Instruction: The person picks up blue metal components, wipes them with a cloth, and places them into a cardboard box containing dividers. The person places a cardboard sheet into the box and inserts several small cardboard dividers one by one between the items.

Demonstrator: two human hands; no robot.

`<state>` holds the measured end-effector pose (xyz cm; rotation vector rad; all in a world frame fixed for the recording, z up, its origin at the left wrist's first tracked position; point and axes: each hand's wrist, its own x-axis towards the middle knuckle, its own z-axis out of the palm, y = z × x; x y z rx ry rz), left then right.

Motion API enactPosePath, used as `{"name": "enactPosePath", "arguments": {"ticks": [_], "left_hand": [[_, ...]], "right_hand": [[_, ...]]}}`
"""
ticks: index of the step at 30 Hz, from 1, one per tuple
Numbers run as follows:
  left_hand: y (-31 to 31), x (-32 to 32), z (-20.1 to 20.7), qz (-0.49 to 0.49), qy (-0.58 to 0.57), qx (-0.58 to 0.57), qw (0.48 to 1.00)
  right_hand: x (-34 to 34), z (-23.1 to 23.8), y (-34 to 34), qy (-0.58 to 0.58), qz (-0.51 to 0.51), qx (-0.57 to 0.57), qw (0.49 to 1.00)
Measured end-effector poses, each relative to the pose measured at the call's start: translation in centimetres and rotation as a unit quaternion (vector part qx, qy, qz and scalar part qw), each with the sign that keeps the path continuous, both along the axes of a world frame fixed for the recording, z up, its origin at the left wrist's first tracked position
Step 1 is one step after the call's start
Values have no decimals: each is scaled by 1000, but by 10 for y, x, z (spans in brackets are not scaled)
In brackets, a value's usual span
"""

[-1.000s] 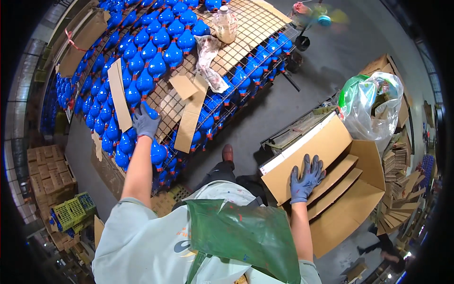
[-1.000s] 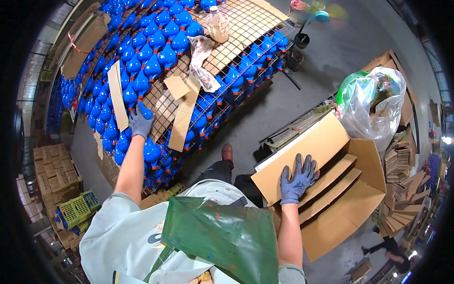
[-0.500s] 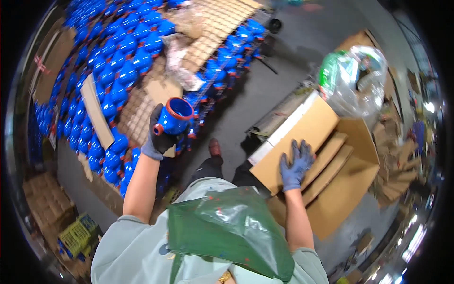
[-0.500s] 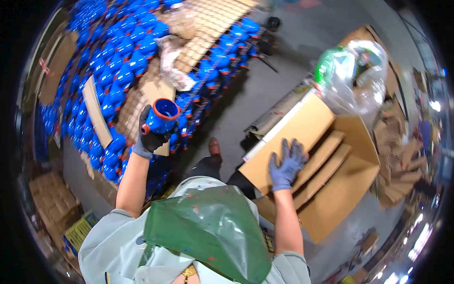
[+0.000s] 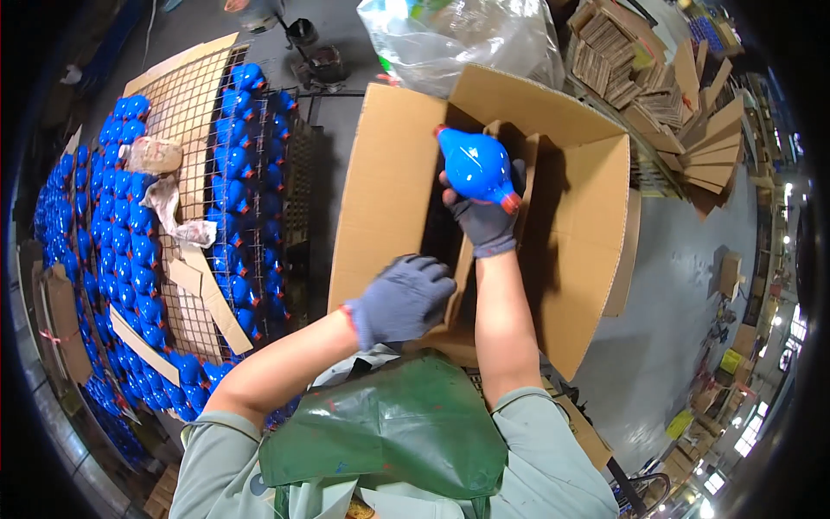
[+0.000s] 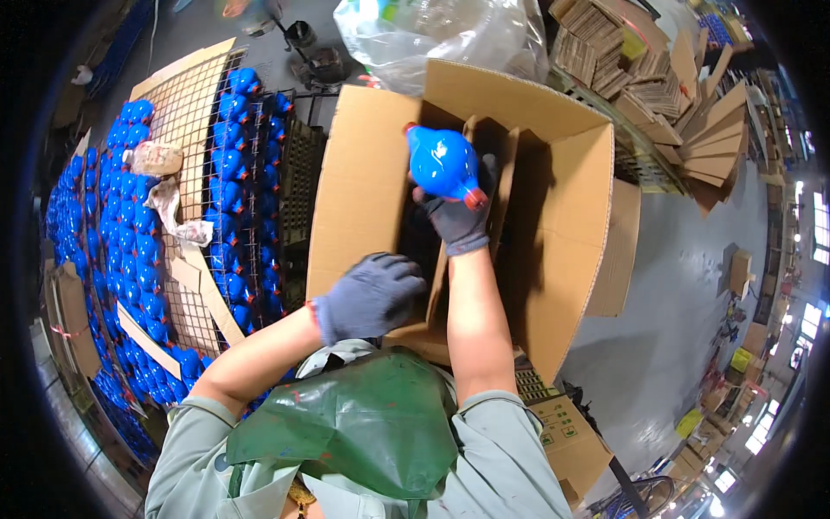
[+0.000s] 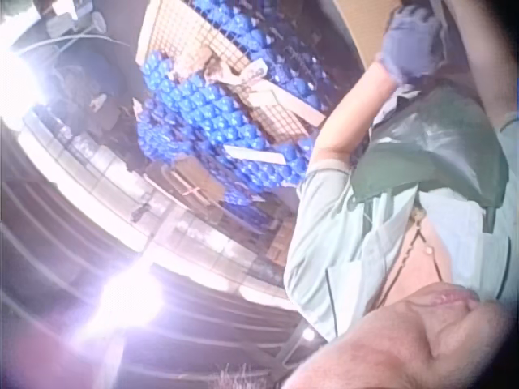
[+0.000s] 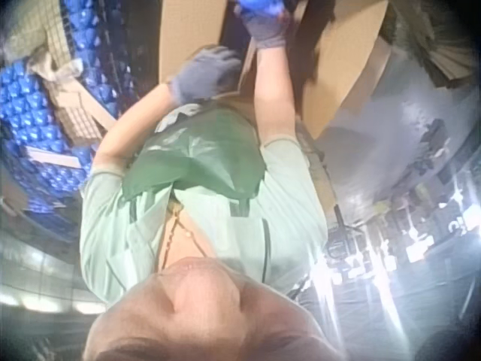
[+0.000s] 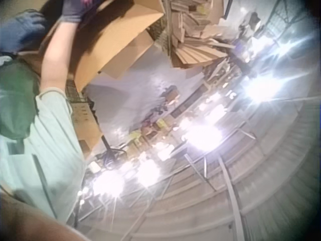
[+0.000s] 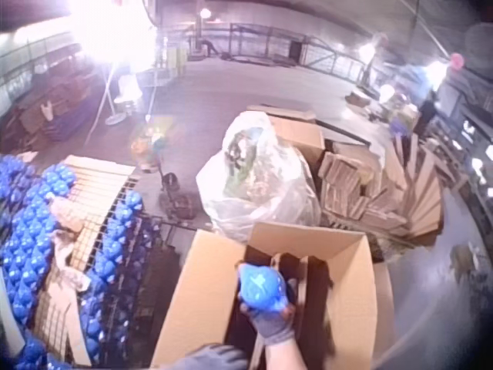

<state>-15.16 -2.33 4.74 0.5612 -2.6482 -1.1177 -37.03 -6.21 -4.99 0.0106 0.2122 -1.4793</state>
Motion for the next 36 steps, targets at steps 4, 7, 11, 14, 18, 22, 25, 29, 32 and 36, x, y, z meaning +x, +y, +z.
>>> {"name": "enactPosePath", "arguments": {"ticks": [4, 7, 11, 14, 18, 22, 25, 29, 32, 36], "left_hand": [[15, -50, -72, -64, -144, -118, 980], [14, -55, -81, -36, -163, -123, 978], [20, -54, -83, -41, -141, -155, 977], [17, -57, -76, -13, -134, -109, 985], [19, -34, -49, 92, -23, -105, 990], [46, 76, -18, 304, 4, -70, 950], [100, 186, -30, 498, -121, -48, 858], [185, 342, -80, 661, -466, -88, 581], [216, 415, -103, 690, -542, 33, 478], [200, 445, -88, 782, -351, 141, 496]], "right_hand": [[-32, -26, -21, 657, -229, 55, 716], [-14, -58, -18, 874, -219, 86, 426], [-31, -140, -23, 857, -175, 124, 469], [-22, -141, -23, 909, -12, 114, 401], [1, -124, -45, 972, 229, -31, 40], [-19, -194, -63, 950, 209, -223, -64], [-25, -205, -75, 937, 261, -230, -36], [-21, -208, -58, 912, 105, -91, 385], [-28, -163, -52, 726, 39, 85, 682], [61, -31, 10, 675, -11, 23, 737]]}}
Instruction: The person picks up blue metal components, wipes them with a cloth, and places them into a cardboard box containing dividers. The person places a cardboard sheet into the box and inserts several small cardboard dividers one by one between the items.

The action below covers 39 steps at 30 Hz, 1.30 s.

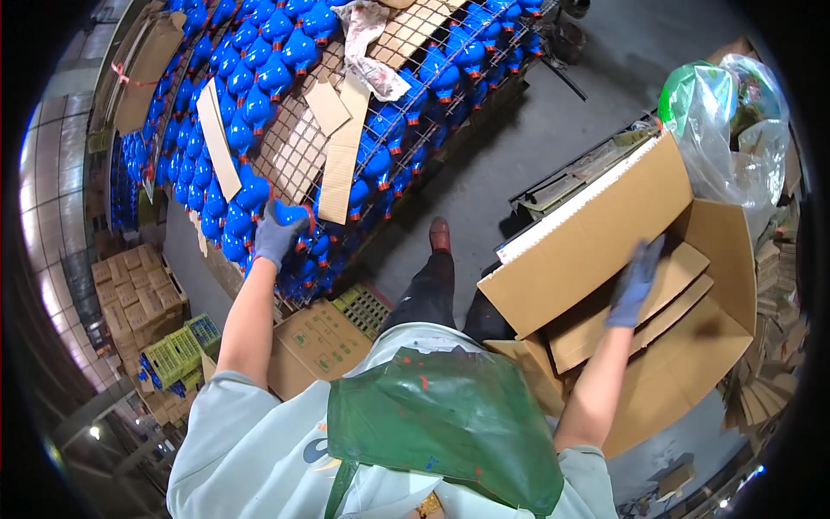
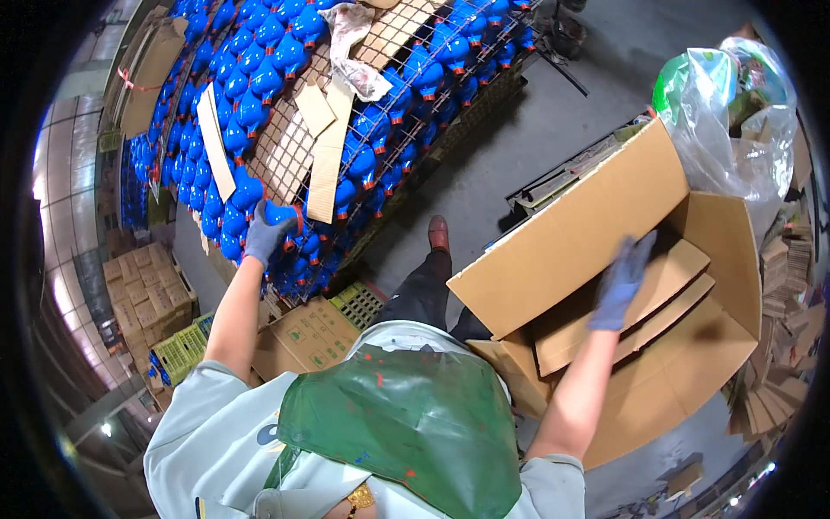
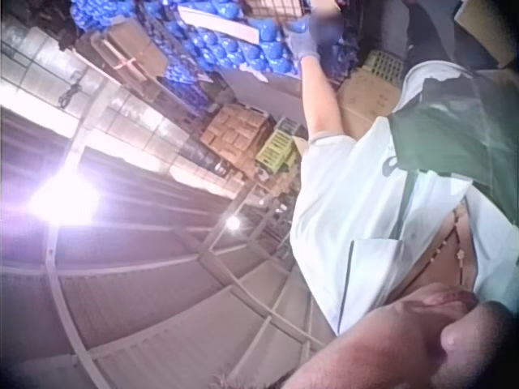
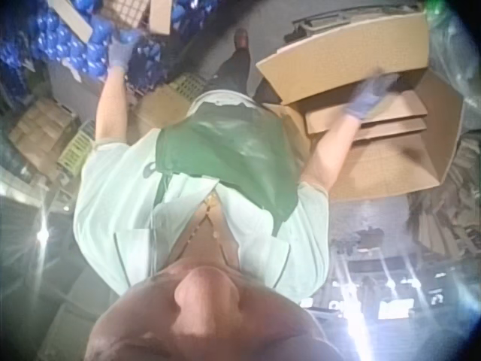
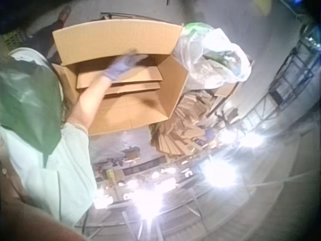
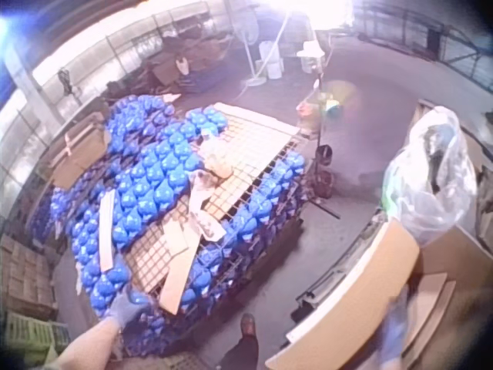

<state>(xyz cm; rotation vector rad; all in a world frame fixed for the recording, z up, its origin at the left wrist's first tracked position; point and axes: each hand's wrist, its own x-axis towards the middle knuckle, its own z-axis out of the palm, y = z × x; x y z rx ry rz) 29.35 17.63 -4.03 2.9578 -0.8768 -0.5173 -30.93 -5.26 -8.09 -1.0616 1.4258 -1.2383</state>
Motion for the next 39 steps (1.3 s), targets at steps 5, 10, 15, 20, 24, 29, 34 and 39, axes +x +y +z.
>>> {"name": "enactPosePath", "arguments": {"ticks": [5, 10, 15, 20, 24, 29, 34, 39], "left_hand": [[-77, -79, 51, 243, 767, -319, 500], [-164, -257, 106, 35, 688, -277, 670], [-197, -398, 136, -398, 556, -229, 693], [-200, -568, 91, -933, 218, 37, 285], [-221, -644, -33, -925, -75, 310, 207], [-229, -665, -107, -917, -60, 294, 261], [-223, -662, -116, -915, -14, 290, 281], [-217, -648, -79, -897, 63, 309, 309]], "right_hand": [[41, 55, 51, 92, -75, -139, 983], [89, 128, 43, -190, 136, -27, 972], [-18, 99, 6, -489, 142, 27, 860], [-151, 39, 12, -644, -61, -48, 761], [-179, 33, 18, -136, -257, -109, 951], [-158, -8, 12, 289, -247, -88, 921], [-141, -49, 9, 456, -180, -45, 871], [-155, -147, -2, 734, 133, 102, 658]]}}
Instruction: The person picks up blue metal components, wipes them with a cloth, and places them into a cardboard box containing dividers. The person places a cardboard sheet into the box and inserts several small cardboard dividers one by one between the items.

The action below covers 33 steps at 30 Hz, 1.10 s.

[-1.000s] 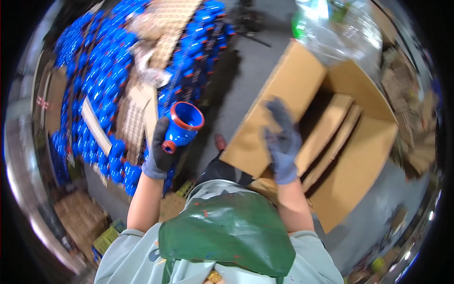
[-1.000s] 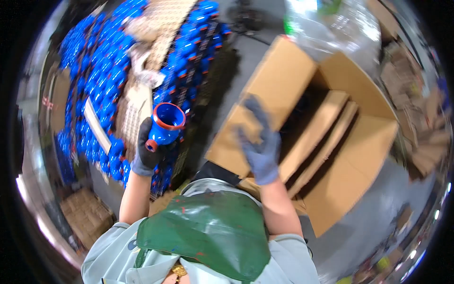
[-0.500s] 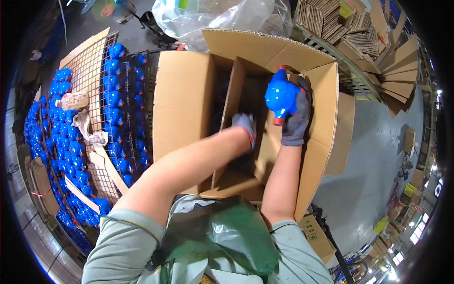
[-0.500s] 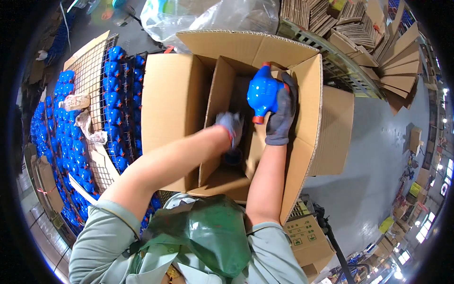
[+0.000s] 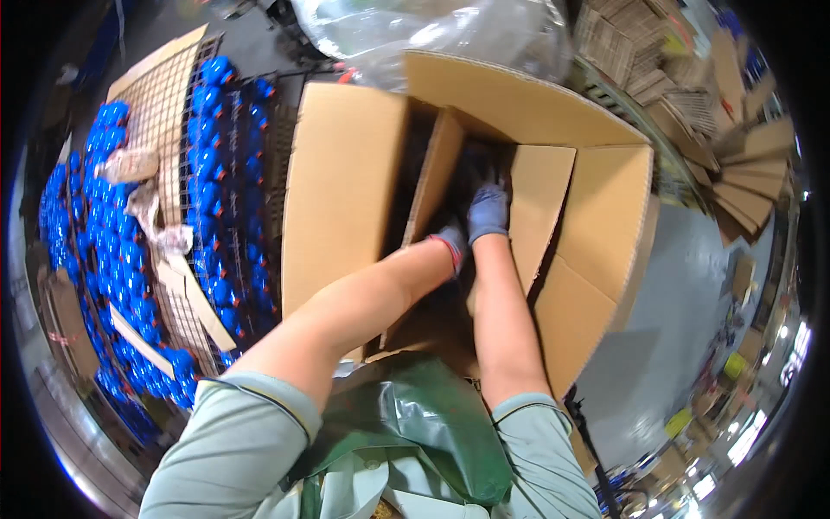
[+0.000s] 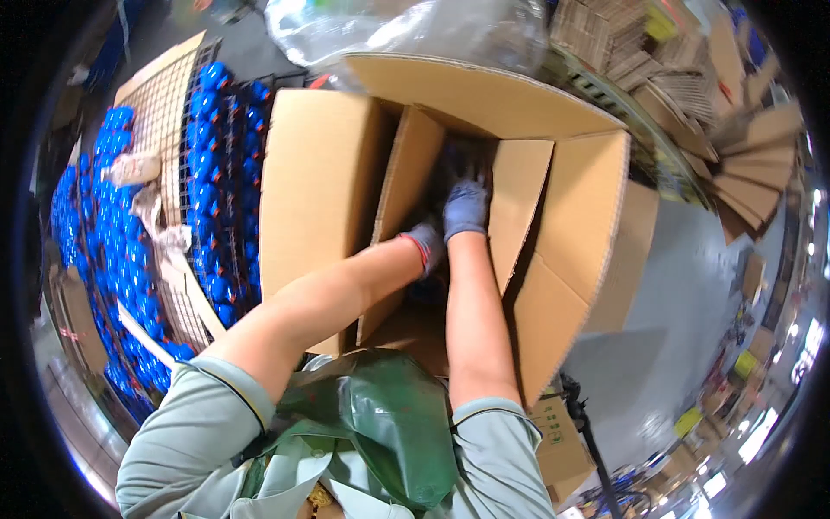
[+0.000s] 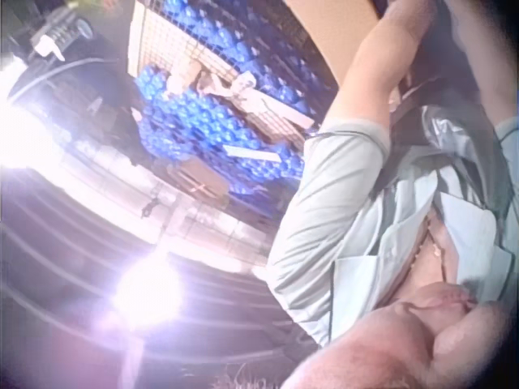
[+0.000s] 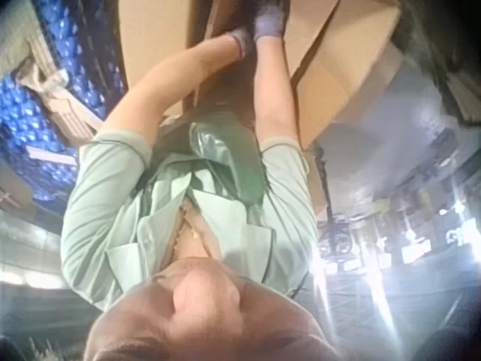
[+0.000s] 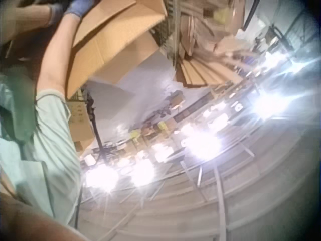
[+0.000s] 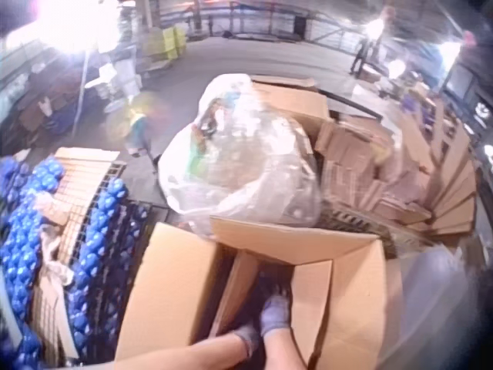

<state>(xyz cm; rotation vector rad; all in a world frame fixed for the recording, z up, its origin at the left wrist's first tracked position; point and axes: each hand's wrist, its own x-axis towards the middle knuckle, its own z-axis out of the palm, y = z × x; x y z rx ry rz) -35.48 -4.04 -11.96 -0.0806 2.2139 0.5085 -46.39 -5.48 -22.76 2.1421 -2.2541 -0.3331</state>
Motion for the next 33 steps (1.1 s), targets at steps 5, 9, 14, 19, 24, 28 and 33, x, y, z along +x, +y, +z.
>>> {"name": "enactPosePath", "arguments": {"ticks": [5, 9, 14, 19, 24, 28, 33], "left_hand": [[25, 137, 100, 267, 472, 11, 840], [69, 325, 112, 478, 449, -65, 752], [222, 558, 70, 748, -18, -459, 479], [297, 681, 77, 801, -258, -331, 428], [300, 703, 60, 979, 168, -7, 119], [200, 601, 111, 753, 349, 528, -180], [93, 458, 156, 780, 375, 501, 15]], "right_hand": [[-19, -52, -17, -245, -47, 76, 965], [-11, -40, -15, -399, -129, -4, 908], [27, 72, -34, -687, -308, -194, 630], [161, 180, 25, -405, 18, -243, 881], [250, 189, 67, -260, 108, -166, 945], [248, 191, 68, -219, 79, -163, 959], [234, 218, 66, -397, 29, -94, 913]]}}
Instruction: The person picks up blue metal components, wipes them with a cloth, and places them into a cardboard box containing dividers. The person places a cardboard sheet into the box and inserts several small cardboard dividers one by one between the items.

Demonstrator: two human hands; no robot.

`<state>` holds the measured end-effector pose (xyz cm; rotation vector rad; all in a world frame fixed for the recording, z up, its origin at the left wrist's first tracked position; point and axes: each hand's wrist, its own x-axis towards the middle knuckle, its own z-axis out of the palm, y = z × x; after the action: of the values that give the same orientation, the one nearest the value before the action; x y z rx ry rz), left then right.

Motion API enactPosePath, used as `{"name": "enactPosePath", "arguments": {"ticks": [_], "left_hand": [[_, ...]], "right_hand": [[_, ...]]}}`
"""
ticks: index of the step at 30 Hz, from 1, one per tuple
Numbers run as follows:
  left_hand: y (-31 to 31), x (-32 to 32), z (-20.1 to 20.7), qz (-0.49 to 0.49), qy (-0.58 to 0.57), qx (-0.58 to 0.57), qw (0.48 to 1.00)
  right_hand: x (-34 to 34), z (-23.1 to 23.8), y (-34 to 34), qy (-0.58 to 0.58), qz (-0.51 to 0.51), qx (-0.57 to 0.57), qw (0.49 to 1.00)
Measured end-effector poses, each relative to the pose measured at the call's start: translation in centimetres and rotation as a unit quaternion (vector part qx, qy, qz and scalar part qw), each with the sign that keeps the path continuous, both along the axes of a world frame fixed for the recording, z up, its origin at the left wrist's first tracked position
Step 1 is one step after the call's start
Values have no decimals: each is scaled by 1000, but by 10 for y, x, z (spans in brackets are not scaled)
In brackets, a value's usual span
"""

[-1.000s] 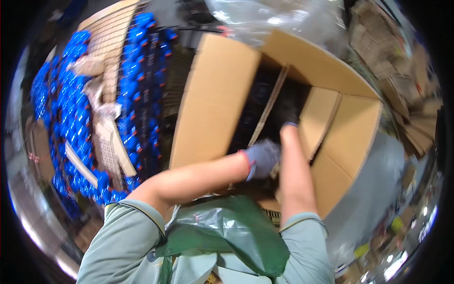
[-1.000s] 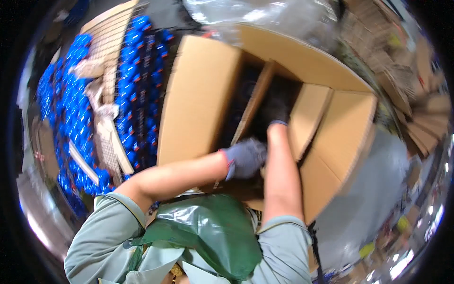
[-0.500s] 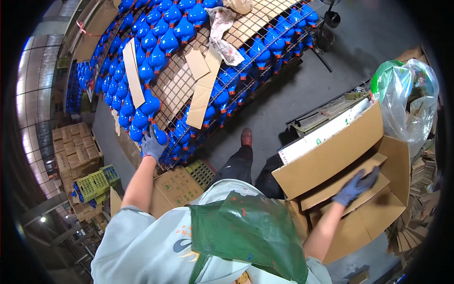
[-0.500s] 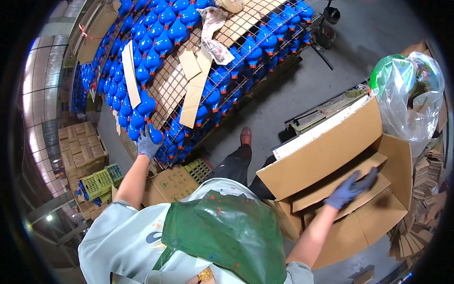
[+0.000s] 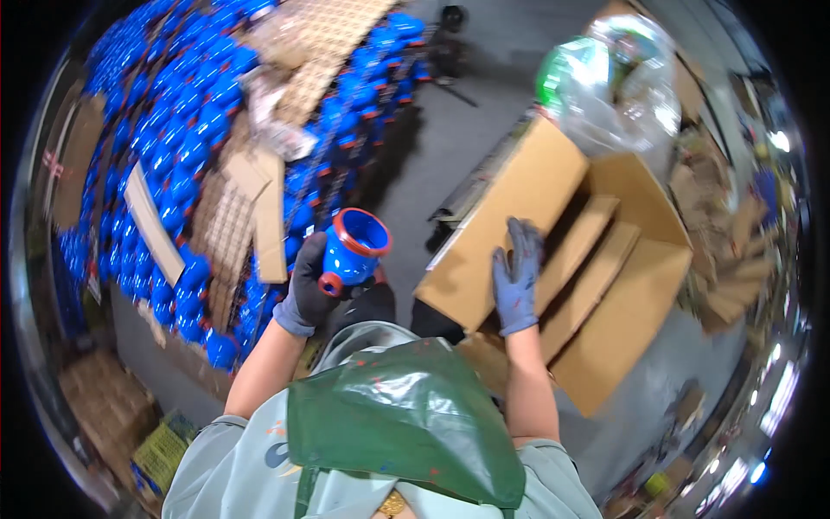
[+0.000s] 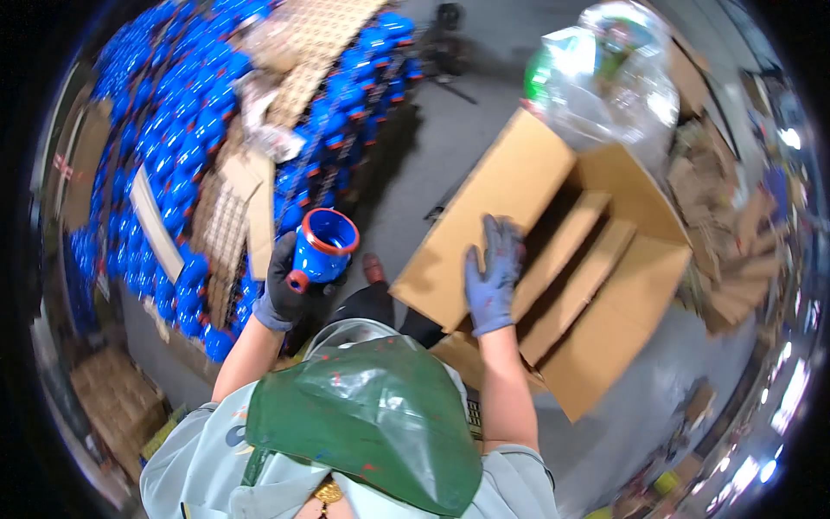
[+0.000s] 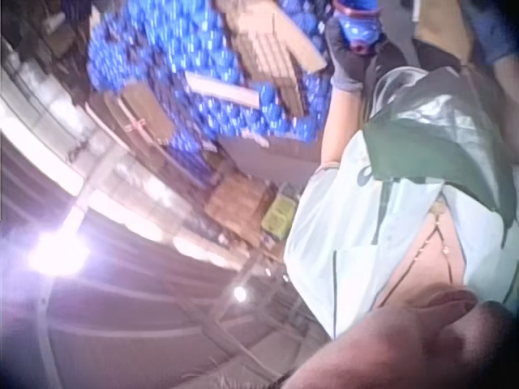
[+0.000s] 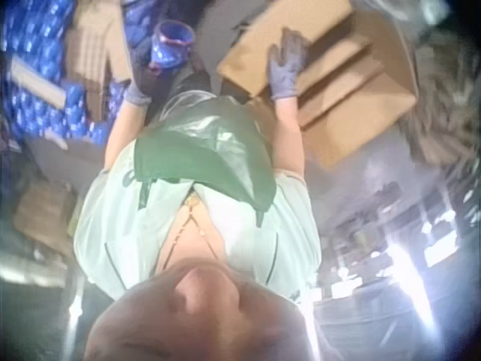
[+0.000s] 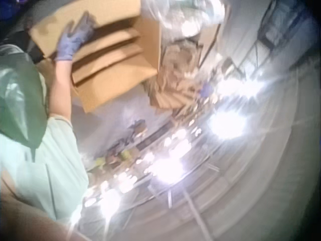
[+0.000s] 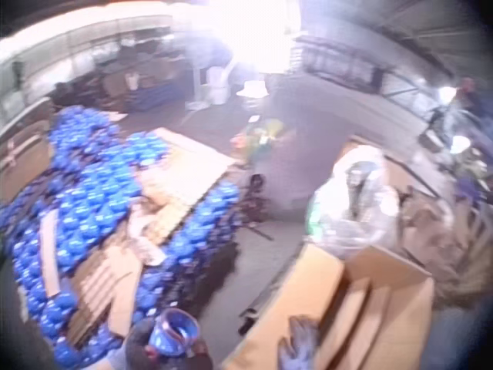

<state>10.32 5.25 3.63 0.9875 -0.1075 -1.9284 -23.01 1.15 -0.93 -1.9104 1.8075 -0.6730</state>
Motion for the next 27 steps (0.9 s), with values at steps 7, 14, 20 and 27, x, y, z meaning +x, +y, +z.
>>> {"name": "enactPosePath", "arguments": {"ticks": [7, 14, 20, 27], "left_hand": [[-115, -204, 71, -361, -55, -223, 904], [-107, -476, -19, -468, -377, -793, 95], [-118, -552, -162, -609, -436, -663, 4], [-115, -574, -214, -628, -396, -665, 83]], "right_hand": [[-84, 106, 18, -756, -101, 57, 644], [-209, 98, 61, -801, -234, -147, 532], [-212, 79, 61, -82, -315, -145, 934], [-235, 24, -11, 134, -267, -70, 952]]}}
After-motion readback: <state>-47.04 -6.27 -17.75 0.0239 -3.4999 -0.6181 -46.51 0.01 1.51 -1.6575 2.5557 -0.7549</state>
